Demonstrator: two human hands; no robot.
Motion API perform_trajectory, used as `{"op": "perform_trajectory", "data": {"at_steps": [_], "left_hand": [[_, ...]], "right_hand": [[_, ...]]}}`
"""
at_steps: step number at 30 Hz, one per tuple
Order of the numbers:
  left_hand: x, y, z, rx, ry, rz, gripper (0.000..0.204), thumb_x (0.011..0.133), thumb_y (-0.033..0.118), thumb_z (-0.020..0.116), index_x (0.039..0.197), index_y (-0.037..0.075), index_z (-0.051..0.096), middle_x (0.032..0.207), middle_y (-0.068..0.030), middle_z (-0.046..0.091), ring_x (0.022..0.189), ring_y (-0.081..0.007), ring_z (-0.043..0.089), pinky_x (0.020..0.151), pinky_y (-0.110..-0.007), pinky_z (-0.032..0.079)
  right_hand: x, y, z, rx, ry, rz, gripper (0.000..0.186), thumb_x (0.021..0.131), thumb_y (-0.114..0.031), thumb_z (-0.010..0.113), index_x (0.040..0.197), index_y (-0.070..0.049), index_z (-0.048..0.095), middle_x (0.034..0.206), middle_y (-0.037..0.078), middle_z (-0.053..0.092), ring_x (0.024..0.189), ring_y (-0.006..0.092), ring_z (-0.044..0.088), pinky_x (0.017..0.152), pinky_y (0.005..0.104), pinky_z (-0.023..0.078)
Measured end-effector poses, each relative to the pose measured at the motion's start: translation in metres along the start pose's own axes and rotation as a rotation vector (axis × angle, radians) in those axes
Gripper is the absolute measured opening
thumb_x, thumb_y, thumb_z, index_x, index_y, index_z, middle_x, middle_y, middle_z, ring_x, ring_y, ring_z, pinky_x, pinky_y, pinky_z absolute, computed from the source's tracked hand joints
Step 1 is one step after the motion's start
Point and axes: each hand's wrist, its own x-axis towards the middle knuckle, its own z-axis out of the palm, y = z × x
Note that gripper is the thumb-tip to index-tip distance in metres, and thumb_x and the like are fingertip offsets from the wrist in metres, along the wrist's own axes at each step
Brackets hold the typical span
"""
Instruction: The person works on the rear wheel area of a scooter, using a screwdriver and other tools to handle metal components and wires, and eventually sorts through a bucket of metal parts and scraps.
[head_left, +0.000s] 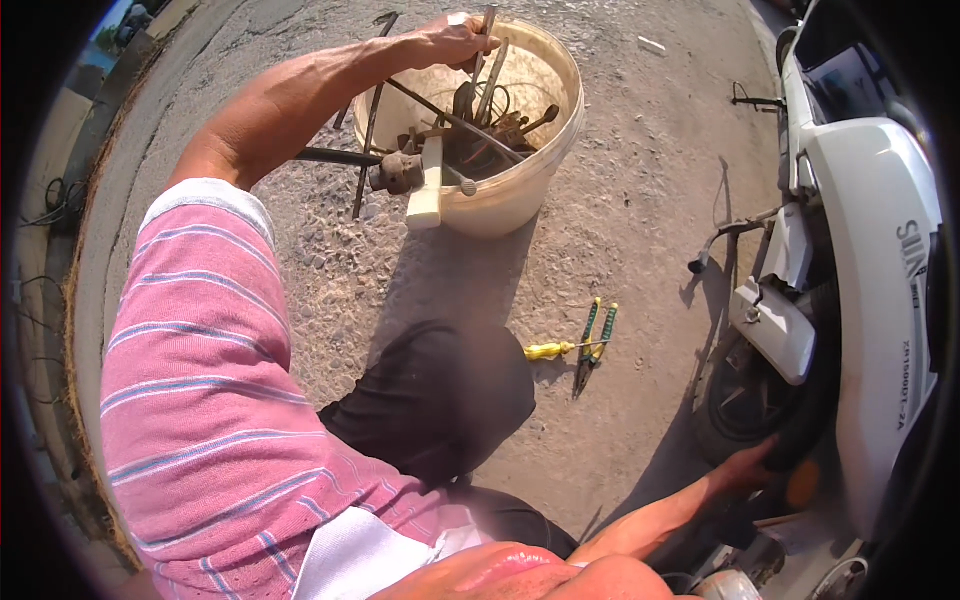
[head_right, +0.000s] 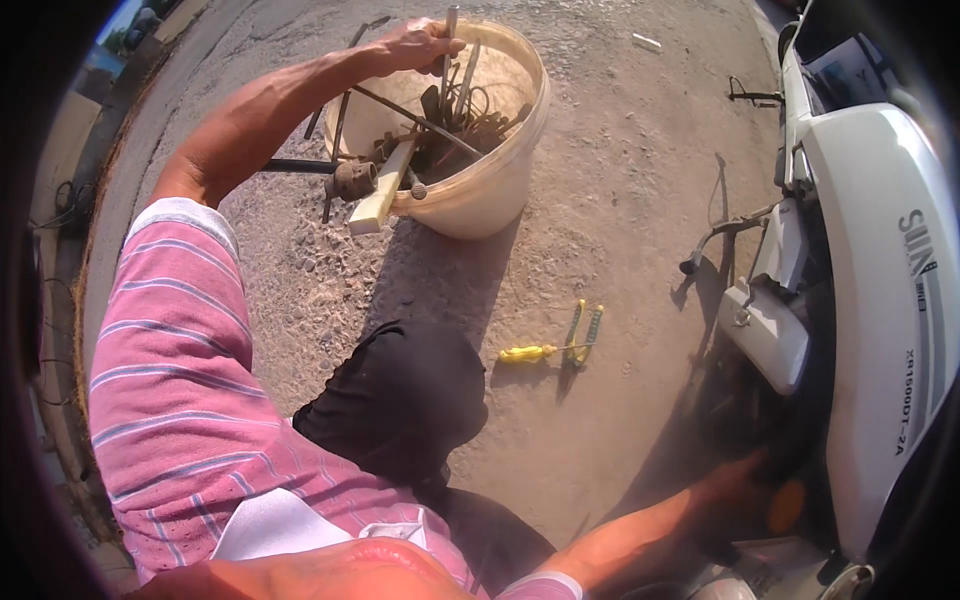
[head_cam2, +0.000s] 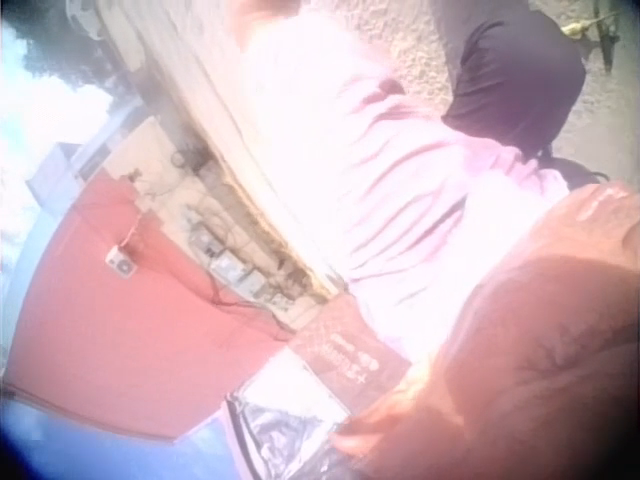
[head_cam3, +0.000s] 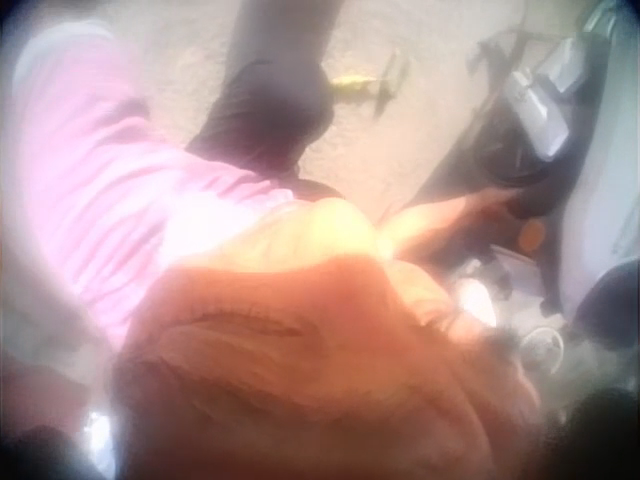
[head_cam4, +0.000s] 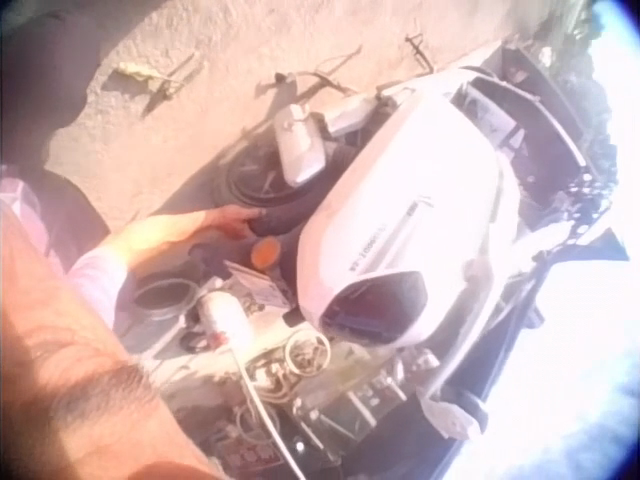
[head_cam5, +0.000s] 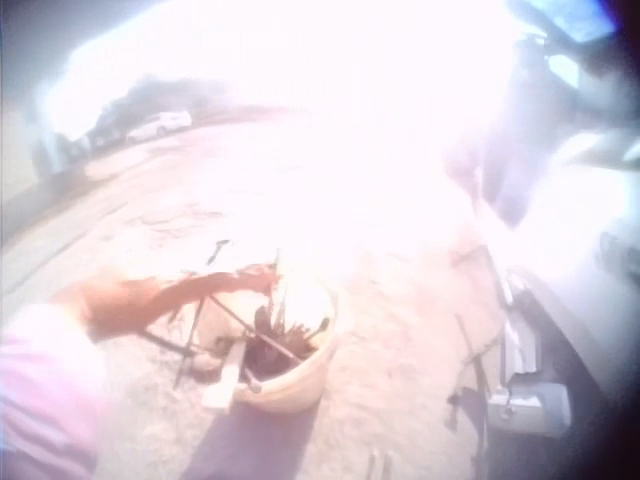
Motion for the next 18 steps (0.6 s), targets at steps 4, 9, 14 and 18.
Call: {"op": "perform_trajectory", "data": {"at_steps": [4, 9, 14, 18], "left_hand": [[-0.028, 0.032, -0.017, -0.093, 0.141, 0.458, 0.034, 0.103, 0.036, 0.061, 0.104, 0.003, 0.07, 0.085, -0.007, 0.071, 0.078, -0.016, 0.068, 0.072, -0.031, 0.055], [-0.089, 0.156, -0.041, 0.196, 0.463, 0.33, 0.046, 0.103, 0.044, 0.052, 0.107, 0.003, 0.073, 0.099, -0.0109, 0.076, 0.097, -0.0243, 0.071, 0.092, -0.038, 0.053], [-0.096, 0.122, -0.01, 0.465, 0.384, 0.647, 0.025, 0.101, 0.03, 0.065, 0.106, 0.006, 0.07, 0.078, -0.0101, 0.07, 0.07, -0.0194, 0.069, 0.065, -0.036, 0.054], [-0.099, 0.12, 0.006, 0.458, 0.37, 0.625, 0.028, 0.102, 0.034, 0.063, 0.106, 0.007, 0.069, 0.075, -0.0105, 0.067, 0.066, -0.0216, 0.067, 0.063, -0.038, 0.053]], "right_hand": [[-0.018, -0.027, 0.0, 0.078, 0.095, 0.134, 0.093, 0.083, -0.063, 0.073, 0.144, 0.004, 0.05, 0.128, 0.035, 0.061, 0.118, 0.0509, 0.058, 0.104, 0.0519, 0.044], [0.016, 0.103, 0.088, 0.247, 0.372, -0.155, 0.095, 0.083, -0.062, 0.075, 0.143, 0.007, 0.048, 0.129, 0.035, 0.06, 0.116, 0.0505, 0.059, 0.104, 0.0534, 0.044], [-0.022, 0.002, 0.035, 0.017, 0.227, 0.178, 0.091, 0.081, -0.071, 0.071, 0.119, 0.011, 0.063, 0.119, 0.039, 0.063, 0.111, 0.0503, 0.062, 0.093, 0.0557, 0.05], [-0.032, -0.018, 0.026, 0.026, 0.188, 0.176, 0.087, 0.082, -0.071, 0.068, 0.115, 0.009, 0.067, 0.117, 0.036, 0.065, 0.109, 0.0482, 0.064, 0.09, 0.0536, 0.051]]}}
